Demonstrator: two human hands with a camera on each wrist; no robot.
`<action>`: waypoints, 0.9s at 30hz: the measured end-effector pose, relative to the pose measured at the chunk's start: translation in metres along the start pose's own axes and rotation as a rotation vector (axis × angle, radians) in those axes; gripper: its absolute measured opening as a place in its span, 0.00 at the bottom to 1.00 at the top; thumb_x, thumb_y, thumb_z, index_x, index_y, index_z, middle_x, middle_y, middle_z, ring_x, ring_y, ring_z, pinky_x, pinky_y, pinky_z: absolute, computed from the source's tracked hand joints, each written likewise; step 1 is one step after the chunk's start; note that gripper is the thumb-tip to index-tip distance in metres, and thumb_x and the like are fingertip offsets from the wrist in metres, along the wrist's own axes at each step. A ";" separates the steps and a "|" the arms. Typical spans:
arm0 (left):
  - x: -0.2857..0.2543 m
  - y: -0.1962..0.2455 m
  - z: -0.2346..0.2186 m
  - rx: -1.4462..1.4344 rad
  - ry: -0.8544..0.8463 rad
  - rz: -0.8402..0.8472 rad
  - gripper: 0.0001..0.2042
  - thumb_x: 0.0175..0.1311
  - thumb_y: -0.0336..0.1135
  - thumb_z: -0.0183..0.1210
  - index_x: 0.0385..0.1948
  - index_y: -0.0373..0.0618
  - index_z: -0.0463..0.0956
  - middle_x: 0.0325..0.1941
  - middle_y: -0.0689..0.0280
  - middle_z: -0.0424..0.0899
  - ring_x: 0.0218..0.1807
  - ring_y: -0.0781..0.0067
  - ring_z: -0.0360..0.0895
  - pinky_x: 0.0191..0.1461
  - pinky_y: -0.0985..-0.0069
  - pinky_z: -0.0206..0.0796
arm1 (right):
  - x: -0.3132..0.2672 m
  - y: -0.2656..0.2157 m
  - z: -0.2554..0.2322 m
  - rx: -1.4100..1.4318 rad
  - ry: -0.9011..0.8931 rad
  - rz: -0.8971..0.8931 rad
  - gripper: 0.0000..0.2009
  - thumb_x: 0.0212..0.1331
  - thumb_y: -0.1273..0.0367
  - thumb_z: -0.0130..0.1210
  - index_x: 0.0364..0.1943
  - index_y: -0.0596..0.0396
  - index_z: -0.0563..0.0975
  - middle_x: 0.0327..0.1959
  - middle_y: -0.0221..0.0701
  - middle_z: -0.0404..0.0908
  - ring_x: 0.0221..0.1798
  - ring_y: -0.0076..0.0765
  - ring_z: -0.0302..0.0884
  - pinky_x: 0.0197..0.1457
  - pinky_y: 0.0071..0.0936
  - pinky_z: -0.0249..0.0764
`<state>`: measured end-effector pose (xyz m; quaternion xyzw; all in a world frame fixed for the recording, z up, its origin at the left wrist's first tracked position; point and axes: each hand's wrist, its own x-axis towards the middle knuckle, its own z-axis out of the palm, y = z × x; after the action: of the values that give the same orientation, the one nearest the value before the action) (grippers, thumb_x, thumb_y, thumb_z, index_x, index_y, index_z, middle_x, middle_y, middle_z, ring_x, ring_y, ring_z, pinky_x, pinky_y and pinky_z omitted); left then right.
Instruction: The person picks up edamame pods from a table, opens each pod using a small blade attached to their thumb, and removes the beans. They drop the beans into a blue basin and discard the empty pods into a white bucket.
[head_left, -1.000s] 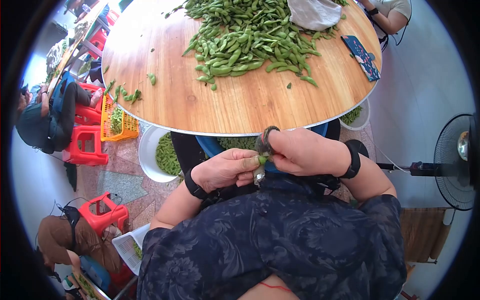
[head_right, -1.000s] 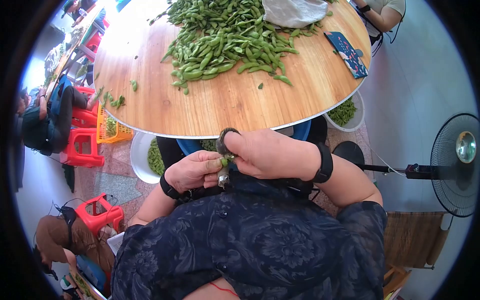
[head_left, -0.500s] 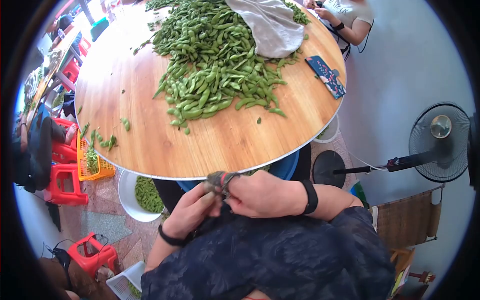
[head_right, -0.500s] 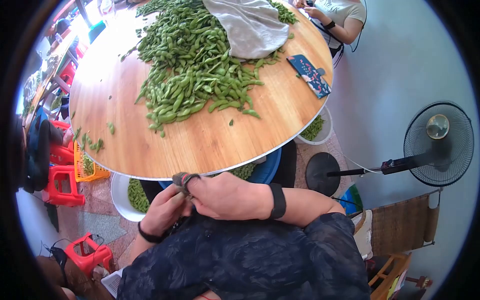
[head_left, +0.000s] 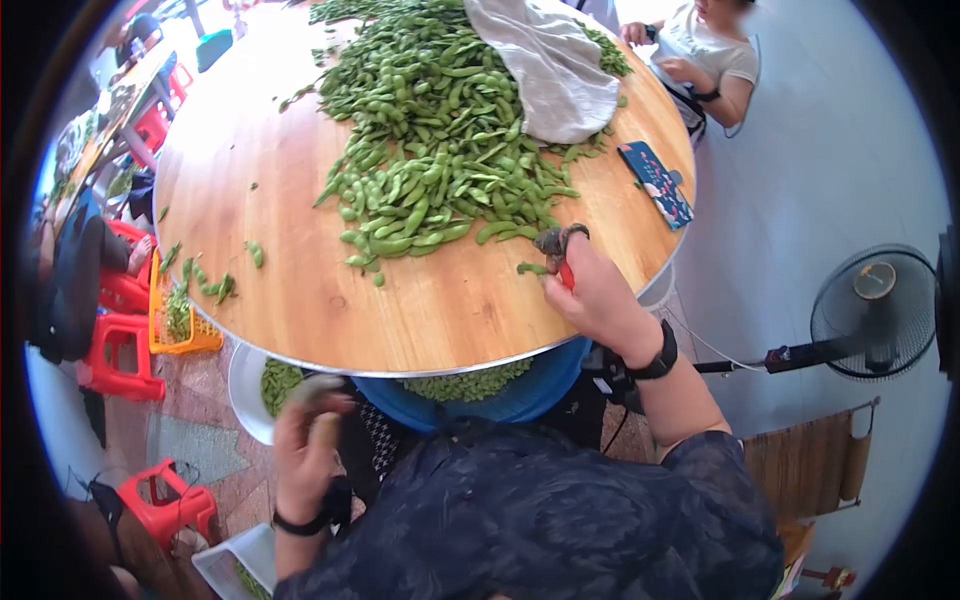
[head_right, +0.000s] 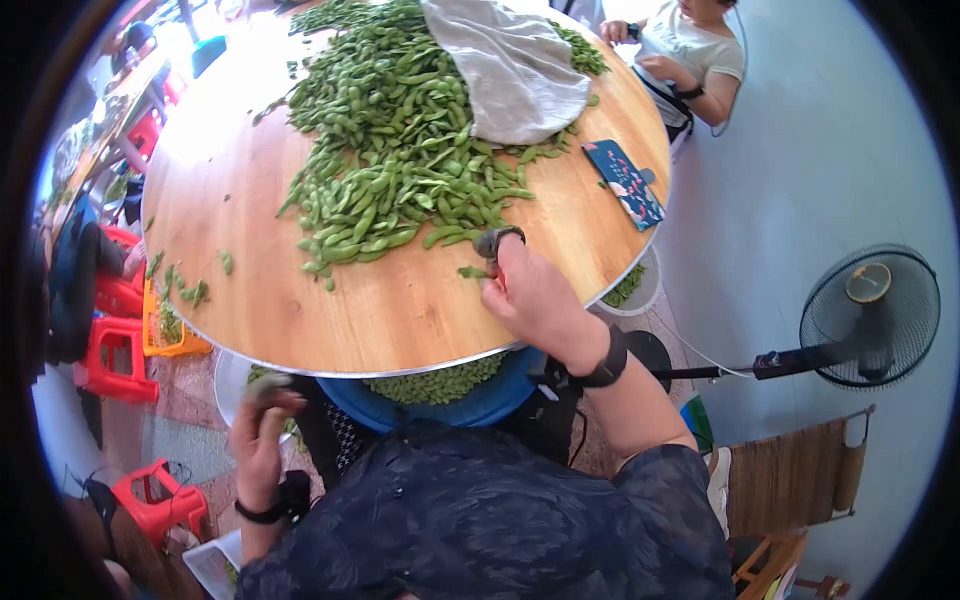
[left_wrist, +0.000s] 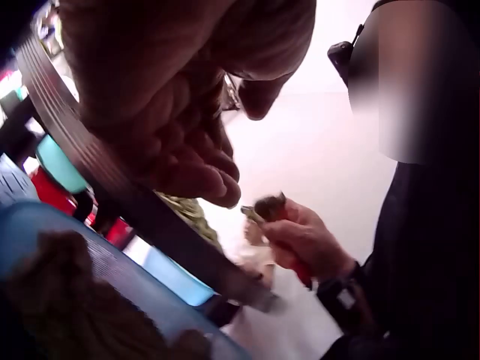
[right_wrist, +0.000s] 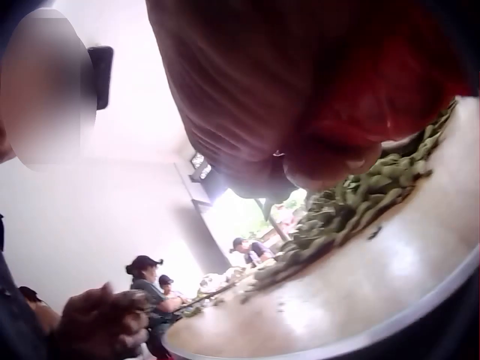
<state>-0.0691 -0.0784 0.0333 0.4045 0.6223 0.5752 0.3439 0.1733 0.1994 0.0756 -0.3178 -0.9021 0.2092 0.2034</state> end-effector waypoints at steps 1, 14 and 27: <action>0.009 0.010 0.019 -0.125 -0.098 -0.089 0.15 0.68 0.30 0.49 0.54 0.34 0.69 0.44 0.59 0.80 0.45 0.72 0.77 0.50 0.75 0.69 | -0.002 -0.014 0.000 0.152 0.071 -0.078 0.15 0.51 0.74 0.55 0.43 0.62 0.70 0.27 0.44 0.76 0.29 0.51 0.76 0.30 0.37 0.71; 0.067 0.037 0.089 -0.573 -0.672 -0.466 0.10 0.73 0.40 0.46 0.34 0.45 0.70 0.23 0.75 0.67 0.25 0.86 0.63 0.28 0.86 0.56 | -0.035 -0.051 0.003 0.319 -0.098 -0.416 0.12 0.53 0.75 0.54 0.43 0.60 0.71 0.31 0.37 0.77 0.22 0.35 0.76 0.25 0.27 0.73; 0.056 0.023 0.101 0.353 -0.278 0.379 0.05 0.61 0.26 0.56 0.28 0.39 0.68 0.24 0.60 0.69 0.24 0.67 0.66 0.28 0.73 0.60 | -0.039 -0.049 0.030 0.645 -0.408 0.013 0.07 0.56 0.75 0.46 0.35 0.61 0.62 0.25 0.46 0.70 0.29 0.58 0.70 0.31 0.42 0.66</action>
<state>-0.0006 0.0164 0.0476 0.6420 0.5729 0.4511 0.2368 0.1619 0.1317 0.0666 -0.1953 -0.8099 0.5425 0.1077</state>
